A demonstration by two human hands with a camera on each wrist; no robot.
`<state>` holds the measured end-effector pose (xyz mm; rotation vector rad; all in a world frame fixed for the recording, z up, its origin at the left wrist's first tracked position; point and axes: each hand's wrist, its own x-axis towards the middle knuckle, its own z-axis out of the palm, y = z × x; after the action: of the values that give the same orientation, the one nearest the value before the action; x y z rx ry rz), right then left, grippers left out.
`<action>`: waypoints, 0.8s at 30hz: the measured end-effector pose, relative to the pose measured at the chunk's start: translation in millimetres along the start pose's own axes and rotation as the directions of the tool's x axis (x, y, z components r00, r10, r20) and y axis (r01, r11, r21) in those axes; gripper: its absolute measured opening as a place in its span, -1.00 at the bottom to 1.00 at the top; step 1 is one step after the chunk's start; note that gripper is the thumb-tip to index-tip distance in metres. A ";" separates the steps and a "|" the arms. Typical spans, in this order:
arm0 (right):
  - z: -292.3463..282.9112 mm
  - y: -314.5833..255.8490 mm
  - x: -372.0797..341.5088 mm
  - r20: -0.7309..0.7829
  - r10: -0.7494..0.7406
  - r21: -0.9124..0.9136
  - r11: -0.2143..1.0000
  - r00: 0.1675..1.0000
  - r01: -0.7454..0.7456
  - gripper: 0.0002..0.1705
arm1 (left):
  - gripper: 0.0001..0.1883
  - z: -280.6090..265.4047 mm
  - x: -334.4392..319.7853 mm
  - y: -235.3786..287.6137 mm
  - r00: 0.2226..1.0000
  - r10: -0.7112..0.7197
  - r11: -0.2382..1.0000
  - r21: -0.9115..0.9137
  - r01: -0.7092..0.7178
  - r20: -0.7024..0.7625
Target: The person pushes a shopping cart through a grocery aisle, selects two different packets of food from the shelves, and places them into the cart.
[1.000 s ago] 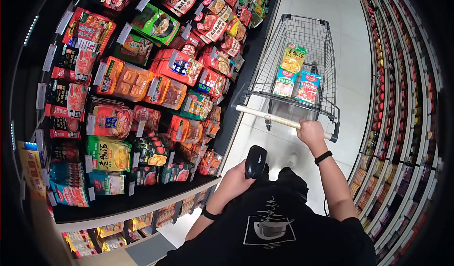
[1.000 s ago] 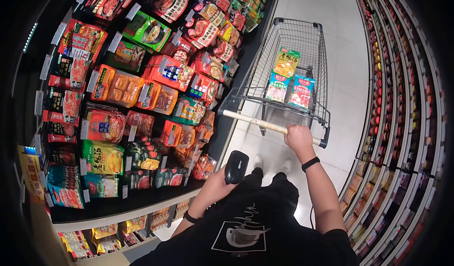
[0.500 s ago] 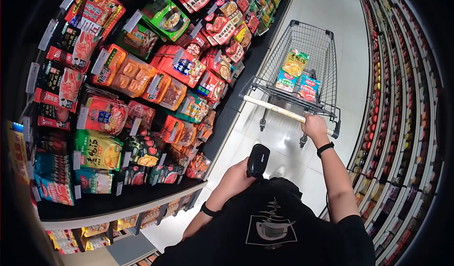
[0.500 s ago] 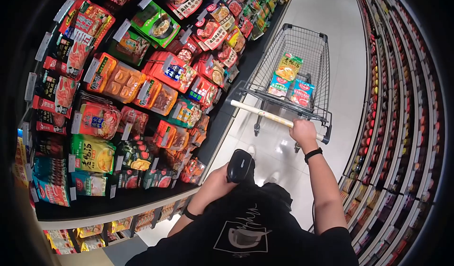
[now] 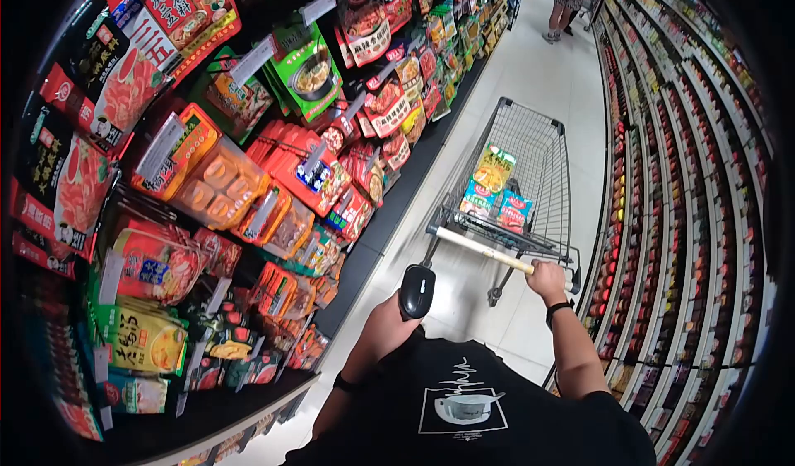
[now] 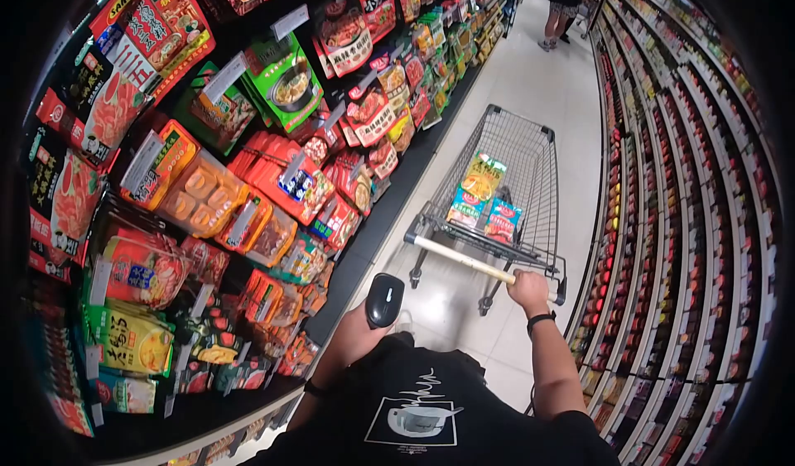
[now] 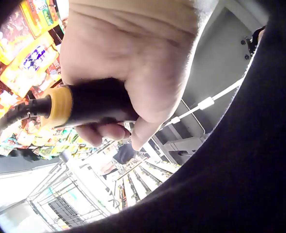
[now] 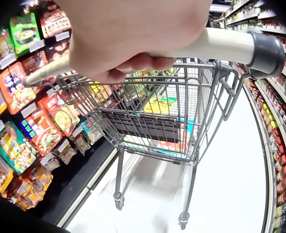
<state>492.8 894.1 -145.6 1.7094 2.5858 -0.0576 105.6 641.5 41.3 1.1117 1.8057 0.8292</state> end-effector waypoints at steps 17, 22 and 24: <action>-9.9 1.2 70.9 0.161 0.041 -0.082 0.996 0.986 -0.028 -0.68 | -0.58 -65.2 102.9 -52.4 0.987 0.146 0.988 -0.043 -0.149 -0.068; -10.9 10.3 91.6 0.241 -0.006 0.002 1.000 0.971 0.006 -0.66 | -0.57 -66.2 125.8 -28.1 0.986 0.137 0.986 -0.079 -0.145 -0.094; -7.2 19.6 103.5 0.302 -0.052 0.064 0.997 0.952 0.034 -0.61 | -0.56 -63.3 130.8 -20.5 0.989 0.098 0.989 -0.103 -0.110 -0.112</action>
<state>470.3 997.2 -144.2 1.5200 2.4141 -0.3708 7.9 746.7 10.6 1.1166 1.7777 1.0541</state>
